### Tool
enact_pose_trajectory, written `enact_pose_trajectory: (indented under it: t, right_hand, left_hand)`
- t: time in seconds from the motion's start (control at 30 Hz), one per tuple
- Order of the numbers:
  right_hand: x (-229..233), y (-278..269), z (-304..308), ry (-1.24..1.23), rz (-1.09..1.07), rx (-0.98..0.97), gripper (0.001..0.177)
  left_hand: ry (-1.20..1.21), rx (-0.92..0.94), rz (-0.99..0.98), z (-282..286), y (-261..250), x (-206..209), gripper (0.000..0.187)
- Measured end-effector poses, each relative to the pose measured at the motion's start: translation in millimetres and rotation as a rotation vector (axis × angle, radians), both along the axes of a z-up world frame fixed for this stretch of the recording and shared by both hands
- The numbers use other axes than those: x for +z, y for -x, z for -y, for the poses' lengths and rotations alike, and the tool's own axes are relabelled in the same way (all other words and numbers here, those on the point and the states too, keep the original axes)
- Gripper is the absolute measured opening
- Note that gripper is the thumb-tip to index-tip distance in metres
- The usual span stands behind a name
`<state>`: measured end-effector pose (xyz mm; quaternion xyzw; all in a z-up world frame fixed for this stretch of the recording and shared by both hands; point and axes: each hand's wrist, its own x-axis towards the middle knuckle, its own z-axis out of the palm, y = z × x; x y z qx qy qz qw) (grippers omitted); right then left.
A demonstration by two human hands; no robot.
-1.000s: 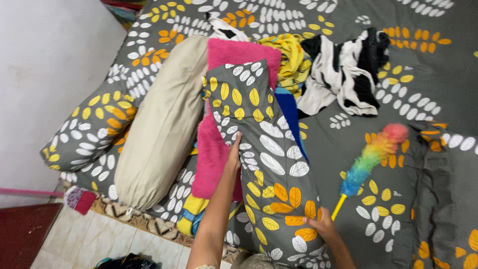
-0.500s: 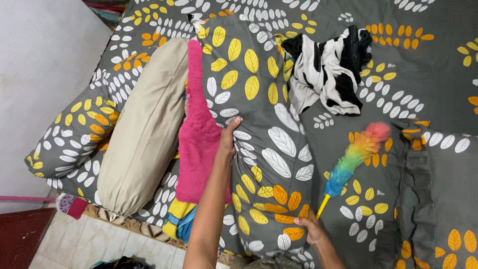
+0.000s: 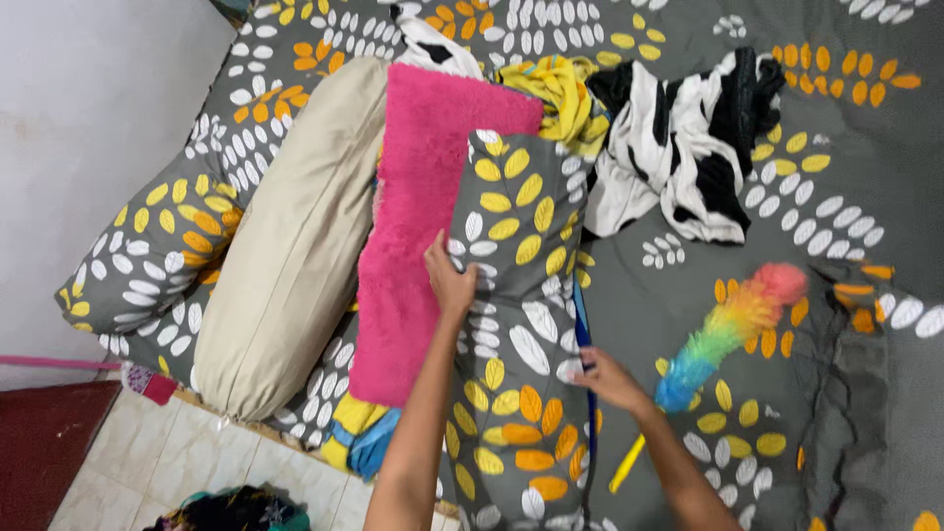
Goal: The person tidies a bed by arranging pillows and blankets. They use a rainbow-colored feather duster to dust the pillows and the bed surface. The person folds a yellow blanket with a Minion pattern and places it on the bed. They also arrange a pink towel and a blue towel on the bed.
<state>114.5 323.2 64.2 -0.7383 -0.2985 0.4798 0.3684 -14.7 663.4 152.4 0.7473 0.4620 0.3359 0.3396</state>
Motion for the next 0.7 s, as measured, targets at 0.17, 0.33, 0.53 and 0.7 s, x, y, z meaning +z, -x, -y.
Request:
enact_pose_trajectory:
  t: [0.17,0.33,0.53,0.7]
  right_hand:
    - [27,-96,-114,-0.298,0.235,-0.274,0.057]
    - [83,-163,-210,-0.595,0.564,-0.242,0.061]
    - [109,-196,-258,-0.394,0.251,-0.249,0.063]
    - [121,-215,-247,-0.282,0.056,-0.193,0.036]
  left_hand:
    - [-0.203,-0.191,-0.009,-44,-72,53,0.057]
    - [-0.207,-0.357,-0.133,-94,-137,63,0.051]
    - [-0.053,-0.545,0.026,-130,-157,55,0.025]
    - [0.041,-0.616,0.214,-123,-150,113,0.022]
